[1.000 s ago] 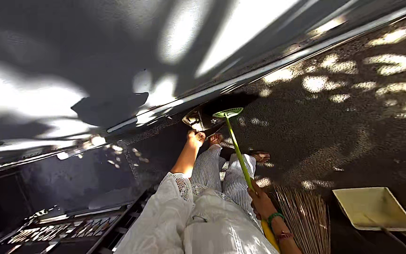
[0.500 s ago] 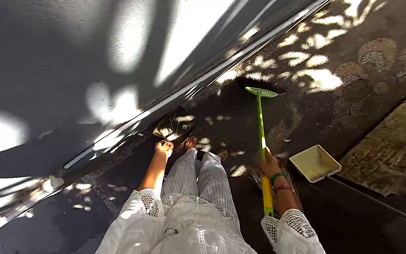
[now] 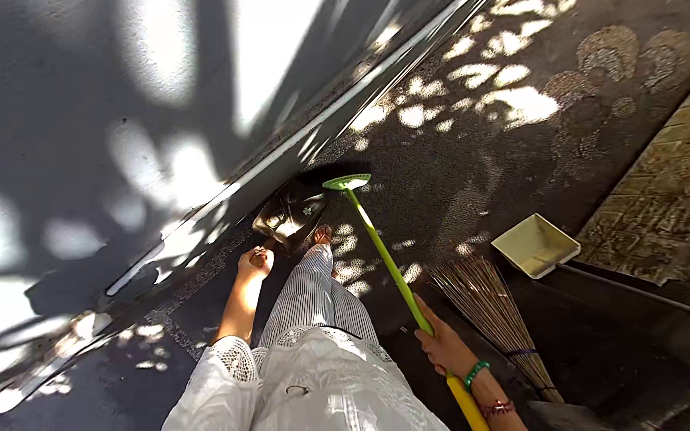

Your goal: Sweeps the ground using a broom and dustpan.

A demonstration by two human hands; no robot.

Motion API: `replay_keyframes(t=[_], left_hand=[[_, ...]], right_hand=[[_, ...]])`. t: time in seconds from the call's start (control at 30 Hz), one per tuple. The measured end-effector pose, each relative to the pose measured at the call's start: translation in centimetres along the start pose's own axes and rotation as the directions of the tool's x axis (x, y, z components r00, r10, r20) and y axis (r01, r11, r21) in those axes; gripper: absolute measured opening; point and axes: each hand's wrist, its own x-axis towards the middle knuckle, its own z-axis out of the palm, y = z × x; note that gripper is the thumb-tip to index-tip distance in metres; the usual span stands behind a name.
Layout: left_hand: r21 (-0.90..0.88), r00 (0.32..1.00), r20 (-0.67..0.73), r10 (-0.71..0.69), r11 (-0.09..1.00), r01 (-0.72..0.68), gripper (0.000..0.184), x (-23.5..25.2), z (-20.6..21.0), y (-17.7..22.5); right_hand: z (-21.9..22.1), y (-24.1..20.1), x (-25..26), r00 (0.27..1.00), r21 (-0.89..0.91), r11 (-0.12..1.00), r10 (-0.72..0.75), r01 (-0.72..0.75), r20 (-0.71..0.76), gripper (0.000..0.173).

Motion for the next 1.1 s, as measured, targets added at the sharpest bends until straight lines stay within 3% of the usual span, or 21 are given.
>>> replay_keyframes(t=[0.13,0.23,0.33,0.5,0.6,0.7,0.83,0.93,1.1], left_hand=[[-0.012,0.989,0.15,0.006,1.0,-0.004,0.029,-0.5,-6.3,1.6],[-0.028,0.999,0.032,0.022,0.999,-0.021,0.022,-2.5,-9.5,2.7],[-0.068,0.999,0.024,-0.023,0.997,0.025,0.026,-2.3,-12.8,4.3],[-0.093,0.993,-0.057,0.106,0.99,-0.11,0.029,-0.8,-15.6,5.6],[-0.119,0.982,-0.107,0.158,0.978,-0.171,0.03,0.5,-15.6,6.2],[-0.078,0.98,-0.101,0.17,0.981,-0.178,0.03,1.2,-15.6,7.2],[-0.02,0.982,-0.065,0.18,0.983,-0.181,0.027,1.4,-15.4,8.1],[-0.006,0.984,-0.077,0.162,0.987,-0.162,0.021,1.3,-15.1,8.2],[0.018,0.984,-0.099,0.15,0.989,-0.149,0.016,1.3,-13.6,8.0]], right_hand=[[-4.7,-1.8,5.5,0.966,-0.053,0.996,-0.079,0.068,-0.245,0.079],[-6.5,-4.3,10.3,0.934,-0.054,0.994,-0.105,0.092,-0.342,0.074],[-4.7,-6.2,14.1,0.919,-0.025,0.995,-0.1,0.098,-0.382,0.075],[5.4,-4.4,16.8,0.977,-0.234,0.97,-0.115,0.071,-0.179,0.082],[13.2,-2.2,14.4,0.999,-0.368,0.929,-0.042,0.032,-0.019,0.086],[15.7,0.2,10.6,0.993,-0.423,0.902,-0.042,0.085,0.112,0.081],[13.5,3.2,4.1,0.982,-0.307,0.945,-0.058,0.112,0.177,0.083],[11.0,3.7,1.7,0.997,-0.138,0.989,-0.055,0.061,0.052,0.081],[6.9,0.5,7.7,0.982,0.11,0.993,-0.024,0.045,-0.185,0.081]])
